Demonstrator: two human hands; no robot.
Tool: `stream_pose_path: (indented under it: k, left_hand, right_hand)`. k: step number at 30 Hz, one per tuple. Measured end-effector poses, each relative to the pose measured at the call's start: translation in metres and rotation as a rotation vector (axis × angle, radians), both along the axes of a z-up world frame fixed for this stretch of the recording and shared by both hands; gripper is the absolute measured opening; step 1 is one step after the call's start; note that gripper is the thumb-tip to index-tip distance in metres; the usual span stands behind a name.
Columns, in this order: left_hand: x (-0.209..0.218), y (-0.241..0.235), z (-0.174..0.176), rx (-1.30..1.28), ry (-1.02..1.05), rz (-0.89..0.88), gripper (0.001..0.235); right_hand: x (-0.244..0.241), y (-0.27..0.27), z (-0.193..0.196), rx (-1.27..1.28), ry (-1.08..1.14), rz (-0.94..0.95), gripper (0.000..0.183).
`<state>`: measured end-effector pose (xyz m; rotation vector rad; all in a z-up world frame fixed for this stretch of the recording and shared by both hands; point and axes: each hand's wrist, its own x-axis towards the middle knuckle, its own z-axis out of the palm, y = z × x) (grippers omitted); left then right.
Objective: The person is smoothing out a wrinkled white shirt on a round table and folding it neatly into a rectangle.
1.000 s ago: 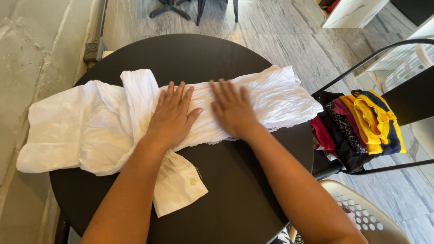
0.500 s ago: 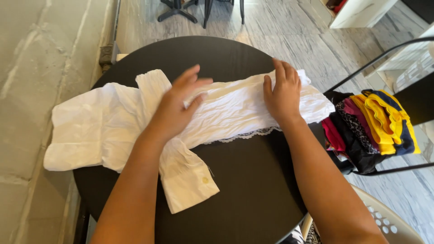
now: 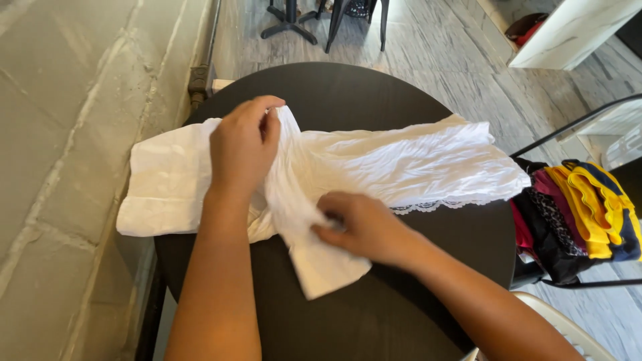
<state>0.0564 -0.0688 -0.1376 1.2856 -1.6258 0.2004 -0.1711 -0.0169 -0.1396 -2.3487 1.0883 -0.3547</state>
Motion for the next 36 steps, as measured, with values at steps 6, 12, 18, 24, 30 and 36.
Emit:
stream_pose_path:
  k: [6, 12, 18, 24, 30, 36]
  left_hand:
    - [-0.006, 0.005, 0.007, 0.302, 0.053, 0.007, 0.012]
    - [-0.005, 0.002, 0.001, 0.568, -0.077, 0.097, 0.022]
    - [-0.003, 0.01, 0.008, 0.83, -0.086, 0.264, 0.034]
    - [-0.021, 0.046, 0.059, 1.014, -0.075, 0.155, 0.068]
    - [-0.005, 0.024, 0.014, 0.963, -0.059, 0.131, 0.035]
    - [0.015, -0.004, -0.024, 0.758, -0.004, 0.101, 0.029]
  right_hand:
    - [-0.072, -0.087, 0.017, 0.112, -1.09, -0.435, 0.013]
    - [-0.127, -0.103, -0.02, -0.481, -0.227, -0.759, 0.063]
    - [-0.076, -0.079, -0.013, -0.79, -0.349, -0.336, 0.051]
    - [-0.007, -0.022, -0.018, -0.594, -0.394, 0.275, 0.032]
    - [0.001, -0.013, -0.024, -0.55, -0.202, 0.449, 0.035]
    - [0.007, -0.01, -0.027, -0.592, -0.092, 0.424, 0.042]
